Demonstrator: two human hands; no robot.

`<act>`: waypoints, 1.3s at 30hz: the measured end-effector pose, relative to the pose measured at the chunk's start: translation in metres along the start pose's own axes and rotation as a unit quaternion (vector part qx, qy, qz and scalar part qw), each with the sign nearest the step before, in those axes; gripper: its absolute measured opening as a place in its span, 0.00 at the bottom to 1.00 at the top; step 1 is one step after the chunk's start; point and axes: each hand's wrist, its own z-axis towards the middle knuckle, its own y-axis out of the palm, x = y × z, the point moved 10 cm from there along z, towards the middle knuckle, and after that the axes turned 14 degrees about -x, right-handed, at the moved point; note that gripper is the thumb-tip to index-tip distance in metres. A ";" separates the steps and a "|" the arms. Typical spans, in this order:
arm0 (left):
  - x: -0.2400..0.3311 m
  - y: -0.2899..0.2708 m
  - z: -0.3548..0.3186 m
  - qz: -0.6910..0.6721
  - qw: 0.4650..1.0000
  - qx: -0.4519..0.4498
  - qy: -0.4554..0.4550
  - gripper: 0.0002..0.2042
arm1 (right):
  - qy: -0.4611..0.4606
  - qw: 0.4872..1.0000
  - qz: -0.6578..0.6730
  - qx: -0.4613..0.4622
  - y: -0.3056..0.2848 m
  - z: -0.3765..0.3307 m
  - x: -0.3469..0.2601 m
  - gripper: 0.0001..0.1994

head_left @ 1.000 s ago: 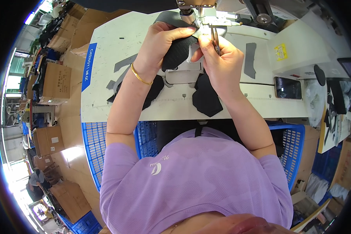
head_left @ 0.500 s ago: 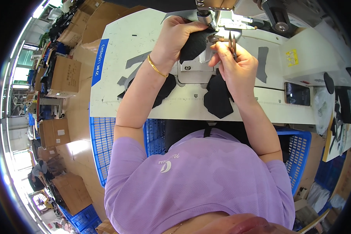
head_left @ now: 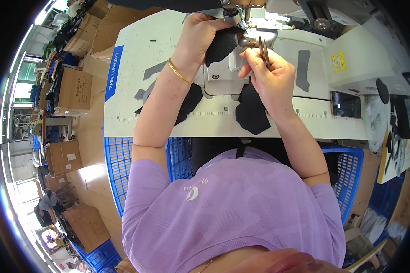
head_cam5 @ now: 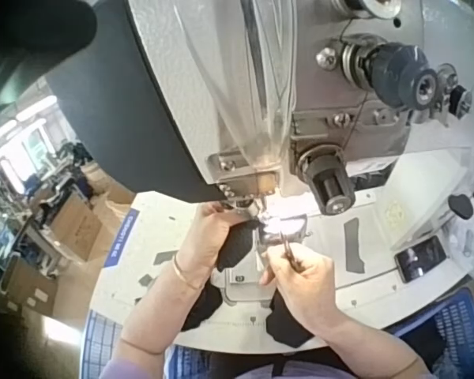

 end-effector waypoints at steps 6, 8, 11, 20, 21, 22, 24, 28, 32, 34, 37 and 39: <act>0.007 0.003 -0.010 0.058 0.994 0.053 -0.077 0.06 | 0.004 1.000 -0.003 -0.004 0.000 -0.003 0.001 0.11; 0.011 0.007 -0.009 0.053 0.997 0.037 -0.053 0.06 | 0.005 1.000 -0.004 -0.006 0.001 -0.004 0.000 0.11; 0.018 0.015 -0.009 0.049 0.998 0.018 -0.037 0.06 | 0.003 1.000 -0.001 -0.009 0.002 -0.005 0.000 0.11; -0.015 -0.007 -0.008 -0.116 0.991 0.038 -0.050 0.06 | 0.037 0.996 0.056 -0.054 -0.001 -0.016 0.006 0.22; -0.012 -0.009 -0.009 -0.116 0.991 0.055 -0.036 0.08 | 0.045 0.994 0.078 -0.068 -0.001 -0.018 0.007 0.24; -0.011 -0.009 -0.009 -0.117 0.991 0.055 -0.037 0.08 | 0.054 0.990 0.100 -0.082 0.001 -0.019 0.009 0.25; -0.009 0.002 -0.012 -0.065 0.995 0.020 -0.079 0.07 | 0.049 0.990 0.096 -0.095 0.002 -0.018 0.011 0.24; 0.008 -0.016 -0.046 0.049 0.993 0.103 -0.016 0.08 | 0.039 0.992 -0.032 -0.113 0.004 -0.022 0.004 0.17; 0.014 -0.024 -0.108 0.144 0.966 0.204 0.073 0.14 | -0.045 0.970 -0.223 -0.082 0.004 -0.038 0.000 0.12; 0.006 -0.031 -0.133 0.248 0.945 0.213 0.027 0.15 | -0.111 0.910 -0.396 -0.051 0.018 -0.044 -0.018 0.12; 0.006 -0.022 -0.155 0.284 0.927 0.244 0.032 0.15 | -0.124 0.885 -0.446 -0.050 0.042 -0.042 -0.010 0.12; 0.010 -0.020 -0.164 0.307 0.916 0.253 0.051 0.15 | -0.141 0.863 -0.482 -0.053 0.057 -0.041 -0.011 0.11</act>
